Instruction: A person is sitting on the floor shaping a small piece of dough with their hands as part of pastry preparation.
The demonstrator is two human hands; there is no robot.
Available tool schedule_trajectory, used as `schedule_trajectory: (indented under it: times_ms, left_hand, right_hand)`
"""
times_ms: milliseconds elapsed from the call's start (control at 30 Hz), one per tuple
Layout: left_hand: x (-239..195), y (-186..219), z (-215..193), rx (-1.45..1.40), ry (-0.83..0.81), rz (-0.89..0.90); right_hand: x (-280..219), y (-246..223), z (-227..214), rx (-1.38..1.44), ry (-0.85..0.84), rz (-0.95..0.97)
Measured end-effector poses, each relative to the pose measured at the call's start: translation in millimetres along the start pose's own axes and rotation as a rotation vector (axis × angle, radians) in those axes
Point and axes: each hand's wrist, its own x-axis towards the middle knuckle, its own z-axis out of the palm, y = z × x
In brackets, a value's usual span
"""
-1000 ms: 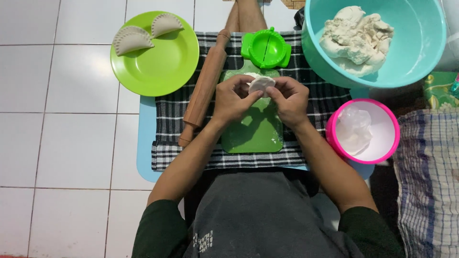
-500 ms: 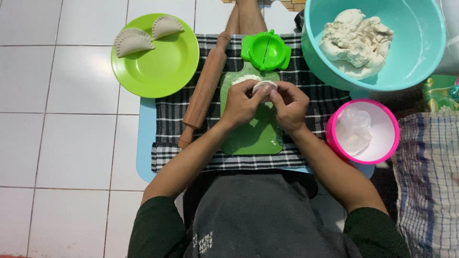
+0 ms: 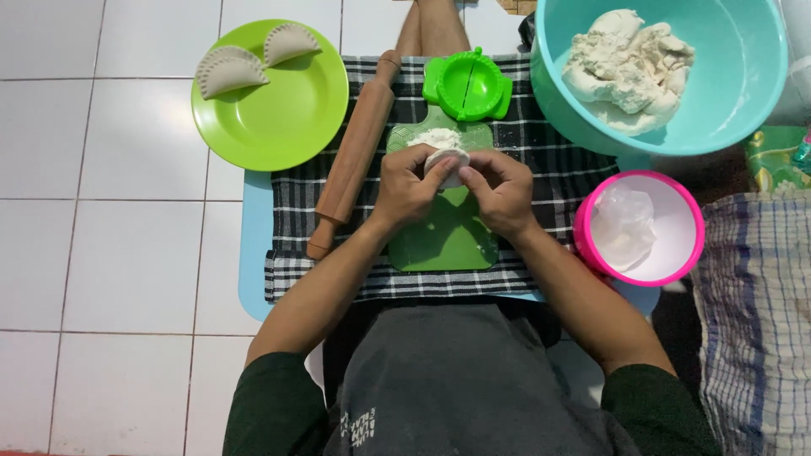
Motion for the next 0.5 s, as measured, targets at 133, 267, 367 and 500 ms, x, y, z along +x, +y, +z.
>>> schedule_trajectory:
  times_ms: [133,267,367,500]
  left_hand:
    - [3,20,5,0.033,0.003,0.003]
    - [5,17,5,0.008,-0.023,0.038]
    - [4,11,6,0.017,-0.048,0.080]
    - [2,23,8,0.002,0.000,-0.009]
  right_hand:
    - [-1,3,-3,-0.022,0.009,0.033]
    - [6,-9,0,0.006,0.000,0.038]
    - [4,3,-4,0.023,-0.011,0.058]
    - [2,7,-6,0.006,-0.013,0.086]
